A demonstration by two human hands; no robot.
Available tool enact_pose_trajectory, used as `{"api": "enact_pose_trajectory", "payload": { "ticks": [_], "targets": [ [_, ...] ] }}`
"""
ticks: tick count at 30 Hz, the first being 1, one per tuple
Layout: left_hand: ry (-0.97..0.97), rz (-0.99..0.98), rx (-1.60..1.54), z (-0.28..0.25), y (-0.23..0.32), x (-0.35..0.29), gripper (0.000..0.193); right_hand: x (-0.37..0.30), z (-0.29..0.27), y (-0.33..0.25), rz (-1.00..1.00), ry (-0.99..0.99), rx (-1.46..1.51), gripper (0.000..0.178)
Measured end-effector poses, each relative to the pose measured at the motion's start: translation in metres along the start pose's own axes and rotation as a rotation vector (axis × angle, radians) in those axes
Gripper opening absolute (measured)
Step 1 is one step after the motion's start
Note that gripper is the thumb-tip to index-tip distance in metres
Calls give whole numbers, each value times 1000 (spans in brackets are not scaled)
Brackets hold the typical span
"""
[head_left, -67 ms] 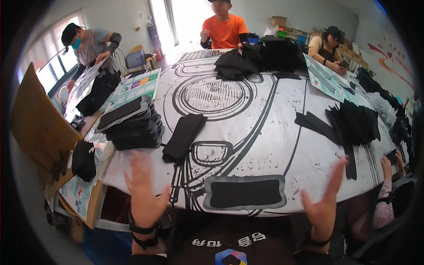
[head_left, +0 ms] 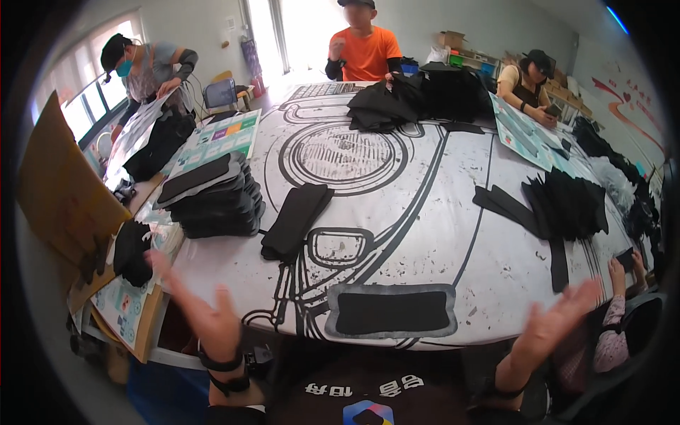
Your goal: Assembling black fabric components onto gray backings as part of a shoe manufacturing process.
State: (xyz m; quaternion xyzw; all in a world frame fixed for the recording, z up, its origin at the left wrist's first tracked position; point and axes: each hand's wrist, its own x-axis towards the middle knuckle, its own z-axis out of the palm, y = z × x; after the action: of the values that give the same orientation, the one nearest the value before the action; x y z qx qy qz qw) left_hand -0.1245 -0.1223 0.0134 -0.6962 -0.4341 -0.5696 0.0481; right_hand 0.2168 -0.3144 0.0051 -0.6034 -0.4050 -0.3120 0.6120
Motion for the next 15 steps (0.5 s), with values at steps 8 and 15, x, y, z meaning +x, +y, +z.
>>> {"api": "enact_pose_trajectory", "payload": {
  "ticks": [8,15],
  "targets": [
    [635,-168,-638,-8,-10,22,75,22,0,-7,109,391,421,64],
    [655,257,-287,-15,-6,29,64,16,-7,2,110,447,313,59]
  ]
}}
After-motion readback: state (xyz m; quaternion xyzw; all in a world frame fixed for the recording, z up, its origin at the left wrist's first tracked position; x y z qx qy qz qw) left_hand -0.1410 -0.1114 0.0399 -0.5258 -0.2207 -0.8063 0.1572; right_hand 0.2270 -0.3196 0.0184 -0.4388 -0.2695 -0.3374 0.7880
